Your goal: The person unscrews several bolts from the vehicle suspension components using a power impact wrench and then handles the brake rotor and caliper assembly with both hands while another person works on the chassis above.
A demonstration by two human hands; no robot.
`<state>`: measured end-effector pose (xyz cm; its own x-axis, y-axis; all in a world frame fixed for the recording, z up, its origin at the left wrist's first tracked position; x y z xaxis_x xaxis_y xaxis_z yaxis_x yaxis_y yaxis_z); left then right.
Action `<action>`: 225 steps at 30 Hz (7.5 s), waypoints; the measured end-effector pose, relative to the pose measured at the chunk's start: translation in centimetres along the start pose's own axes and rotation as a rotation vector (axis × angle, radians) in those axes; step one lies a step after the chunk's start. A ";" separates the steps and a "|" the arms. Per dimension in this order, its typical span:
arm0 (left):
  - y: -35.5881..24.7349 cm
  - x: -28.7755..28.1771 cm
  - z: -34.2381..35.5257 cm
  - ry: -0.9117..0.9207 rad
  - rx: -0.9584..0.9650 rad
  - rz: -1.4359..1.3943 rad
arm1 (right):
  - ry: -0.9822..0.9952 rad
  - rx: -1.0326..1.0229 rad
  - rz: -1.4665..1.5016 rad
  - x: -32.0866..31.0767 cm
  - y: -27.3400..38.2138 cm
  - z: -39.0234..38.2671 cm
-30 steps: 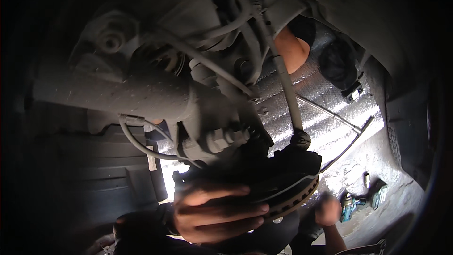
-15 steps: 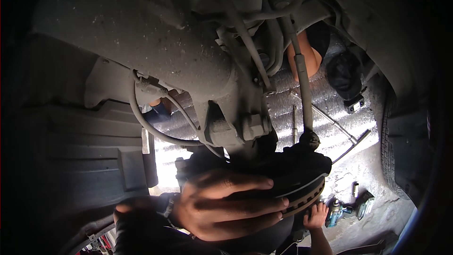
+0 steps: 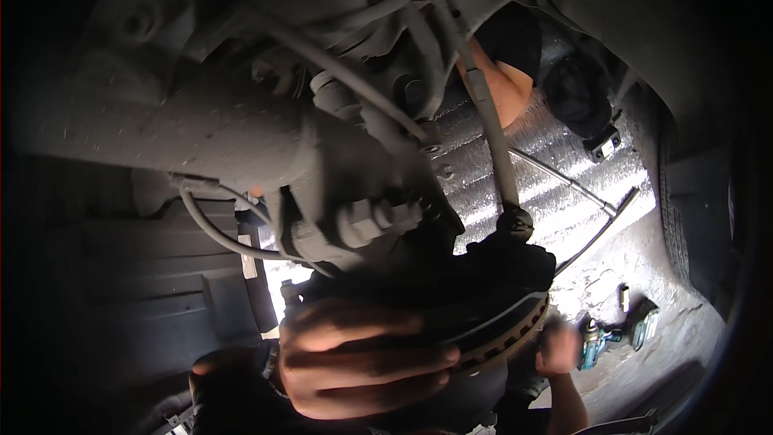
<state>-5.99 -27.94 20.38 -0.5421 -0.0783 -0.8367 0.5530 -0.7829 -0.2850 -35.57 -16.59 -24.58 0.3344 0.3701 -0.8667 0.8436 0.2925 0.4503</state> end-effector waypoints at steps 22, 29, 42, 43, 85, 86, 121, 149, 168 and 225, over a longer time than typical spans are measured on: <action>-0.2 -0.3 -0.6 0.041 -0.157 0.022 | -0.027 -0.028 0.051 -1.3 0.2 0.2; 0.6 0.4 -0.8 0.123 -0.228 0.010 | 0.023 -0.009 0.048 0.0 -0.3 0.2; 0.3 0.4 -0.8 0.014 -0.148 0.011 | -0.041 -0.032 0.035 -0.9 0.0 -0.1; 0.1 0.1 -0.6 0.020 -0.157 0.026 | -0.046 -0.039 0.040 -1.0 0.2 0.3; -0.2 0.0 0.2 0.172 -0.175 0.023 | -0.030 -0.037 0.038 -0.4 -0.2 0.4; -0.3 0.1 0.1 0.171 -0.147 0.021 | -0.031 -0.045 0.028 -0.4 -0.2 0.4; 0.2 0.4 -0.5 -0.030 -0.100 0.021 | 0.011 0.002 0.018 -0.5 -0.4 -0.3; 0.0 0.3 -0.7 0.087 -0.141 0.047 | 0.023 -0.013 0.036 -1.4 0.3 0.4; -0.3 0.0 -0.7 0.109 -0.254 0.094 | -0.005 -0.020 0.051 -1.3 0.5 0.9; -0.2 1.4 -1.4 0.238 -0.094 0.110 | 0.059 0.252 -0.174 -4.0 -0.5 -0.7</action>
<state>-6.01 -27.01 18.59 -0.3179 -0.0040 -0.9481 0.6628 -0.7159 -0.2192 -37.61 -17.63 -21.19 0.1570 0.3859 -0.9091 0.9662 0.1305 0.2223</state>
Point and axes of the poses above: each hand's wrist, its own z-axis towards the middle knuckle, its own x-axis out of the palm, y = z × x, the point moved 10 cm from there along z, towards the middle knuckle, and after that the axes turned 1 degree about x, right-handed, at the moved point
